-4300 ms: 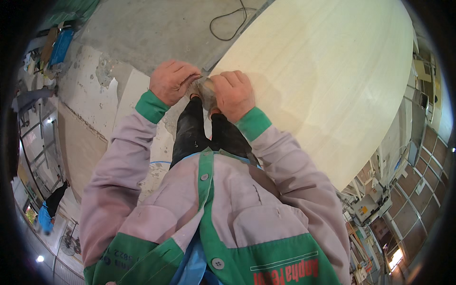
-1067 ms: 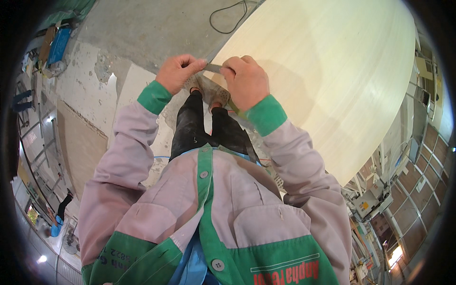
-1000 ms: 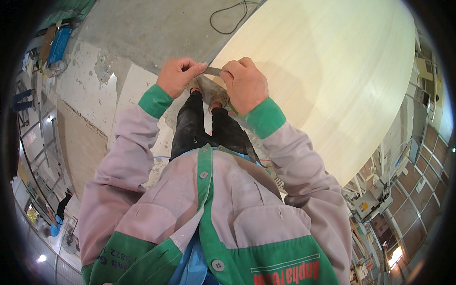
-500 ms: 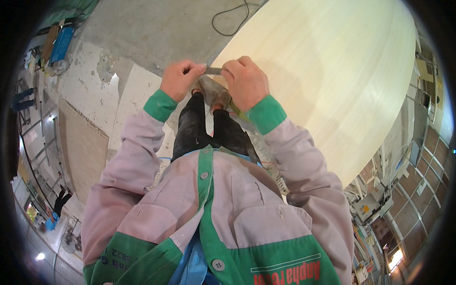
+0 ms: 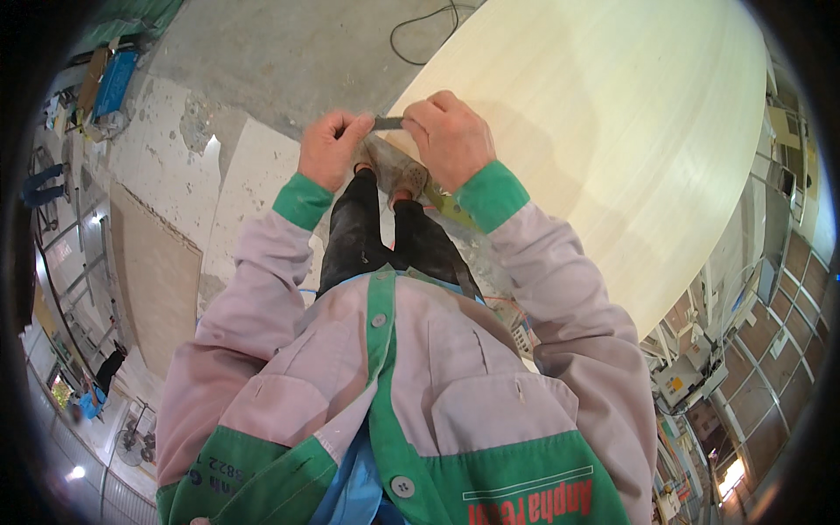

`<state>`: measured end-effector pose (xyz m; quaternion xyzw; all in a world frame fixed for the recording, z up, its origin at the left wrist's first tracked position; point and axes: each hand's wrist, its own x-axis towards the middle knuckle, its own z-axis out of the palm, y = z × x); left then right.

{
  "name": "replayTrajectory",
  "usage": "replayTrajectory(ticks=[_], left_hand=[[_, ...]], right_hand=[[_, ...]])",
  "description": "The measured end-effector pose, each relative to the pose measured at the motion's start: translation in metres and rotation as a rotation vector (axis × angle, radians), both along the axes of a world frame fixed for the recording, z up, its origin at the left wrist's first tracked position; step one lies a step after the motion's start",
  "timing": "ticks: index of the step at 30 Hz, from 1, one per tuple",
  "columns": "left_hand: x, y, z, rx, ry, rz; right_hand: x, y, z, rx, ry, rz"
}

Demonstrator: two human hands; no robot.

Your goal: The person measures a large sheet of plywood with a tape measure and marks it with a pencil. They then use a utility knife to score the edge and apply glue from a bottle along the edge. Another person assists by holding the sheet steady.

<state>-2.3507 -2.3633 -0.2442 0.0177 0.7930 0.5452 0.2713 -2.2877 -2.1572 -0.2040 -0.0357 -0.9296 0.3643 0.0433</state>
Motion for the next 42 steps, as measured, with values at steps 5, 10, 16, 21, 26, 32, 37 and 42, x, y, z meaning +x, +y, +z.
replayTrajectory(ticks=[5,10,16,21,26,32,37,42], left_hand=[[0.003,0.0,-0.011,0.084,-0.016,0.043],[0.01,-0.001,-0.008,0.071,-0.083,-0.013],[0.046,0.012,0.009,0.135,-0.092,0.059],[0.04,0.014,0.005,0.046,-0.054,0.095],[0.074,0.009,0.012,0.029,-0.212,-0.001],[0.074,0.005,0.023,0.132,-0.009,0.094],[0.045,-0.002,0.037,-0.162,0.687,-0.265],[0.018,-0.004,0.037,-0.212,0.814,-0.264]], right_hand=[[-0.006,0.004,-0.002,-0.011,-0.014,0.041],[-0.001,0.012,0.007,-0.05,0.02,0.108],[0.013,0.025,0.02,-0.053,-0.159,0.125],[0.007,0.026,0.018,-0.031,-0.028,0.128],[0.033,0.03,0.028,0.01,-0.077,0.276],[0.058,0.035,0.015,0.167,0.131,0.304],[0.04,0.03,0.005,0.141,0.317,0.264],[0.015,0.023,0.007,0.119,0.259,0.236]])
